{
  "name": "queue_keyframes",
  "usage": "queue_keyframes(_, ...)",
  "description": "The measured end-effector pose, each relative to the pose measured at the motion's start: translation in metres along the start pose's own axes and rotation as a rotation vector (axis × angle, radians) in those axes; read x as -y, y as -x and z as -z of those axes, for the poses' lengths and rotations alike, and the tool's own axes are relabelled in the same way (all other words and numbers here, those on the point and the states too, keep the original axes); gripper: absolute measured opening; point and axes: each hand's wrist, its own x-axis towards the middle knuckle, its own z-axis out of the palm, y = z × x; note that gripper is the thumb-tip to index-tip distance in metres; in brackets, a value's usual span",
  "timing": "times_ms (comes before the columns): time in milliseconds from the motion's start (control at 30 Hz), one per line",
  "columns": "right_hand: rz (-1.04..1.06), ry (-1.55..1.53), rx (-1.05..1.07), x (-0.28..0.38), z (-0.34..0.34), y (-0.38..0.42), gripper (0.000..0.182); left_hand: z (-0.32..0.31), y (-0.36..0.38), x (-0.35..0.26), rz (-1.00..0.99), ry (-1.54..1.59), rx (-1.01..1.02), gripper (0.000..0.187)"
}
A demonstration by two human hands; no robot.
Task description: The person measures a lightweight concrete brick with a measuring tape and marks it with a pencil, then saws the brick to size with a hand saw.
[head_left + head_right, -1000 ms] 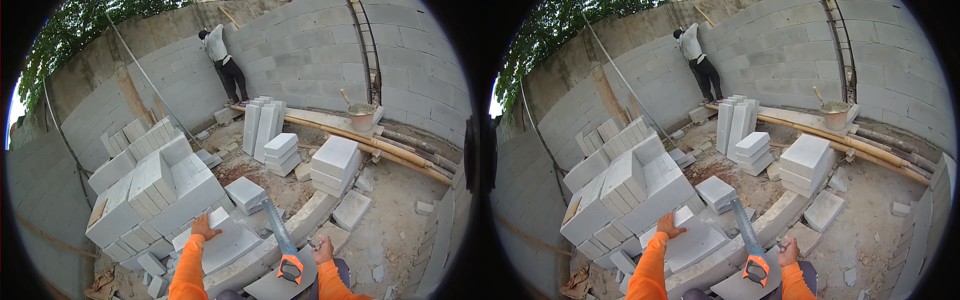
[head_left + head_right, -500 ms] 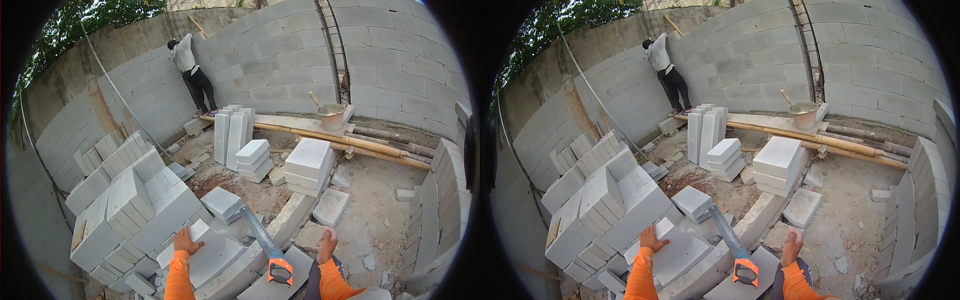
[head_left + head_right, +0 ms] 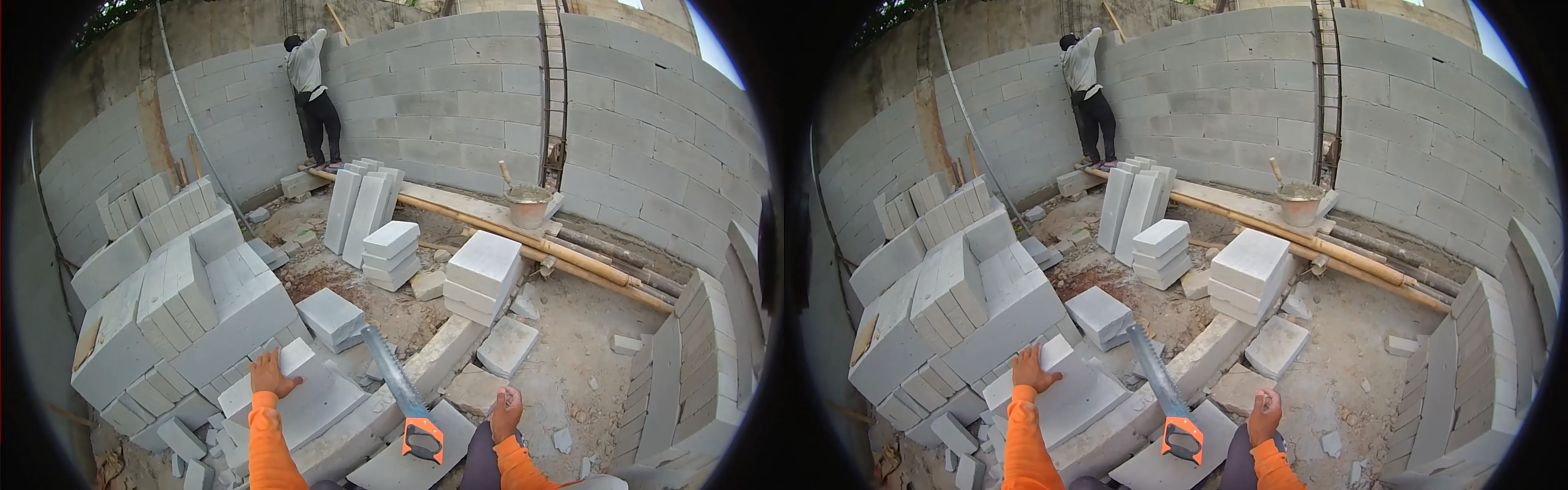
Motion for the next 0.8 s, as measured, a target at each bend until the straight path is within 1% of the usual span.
queue_keyframes(100, -0.027, -0.027, 0.038, -0.01, -0.004, -0.004, 0.021, 0.007, 0.002, -0.004, 0.018, -0.014, 0.003, 0.108)
queue_keyframes(267, -0.072, -0.009, 0.108, -0.007, -0.003, -0.004, 0.017, 0.007, 0.002, -0.004, 0.019, -0.01, 0.017, 0.106)
queue_keyframes(367, -0.132, -0.057, 0.137, 0.0, -0.004, -0.002, 0.016, 0.004, 0.001, -0.001, 0.016, 0.014, 0.015, 0.105)
queue_keyframes(467, -0.09, -0.008, 0.091, 0.001, -0.004, -0.003, 0.016, 0.008, 0.003, -0.003, 0.029, 0.026, 0.028, 0.105)
queue_keyframes(567, -0.179, -0.075, 0.128, -0.012, -0.003, -0.007, 0.015, 0.008, 0.005, -0.003, 0.03, 0.041, 0.024, 0.105)
queue_keyframes(667, -0.158, -0.039, 0.156, -0.008, -0.002, -0.005, 0.015, 0.002, 0.004, -0.001, 0.014, 0.043, -0.015, 0.105)
queue_keyframes(800, -0.148, -0.027, 0.144, -0.002, -0.004, -0.004, 0.015, 0.006, 0.008, -0.005, 0.023, 0.017, 0.011, 0.104)
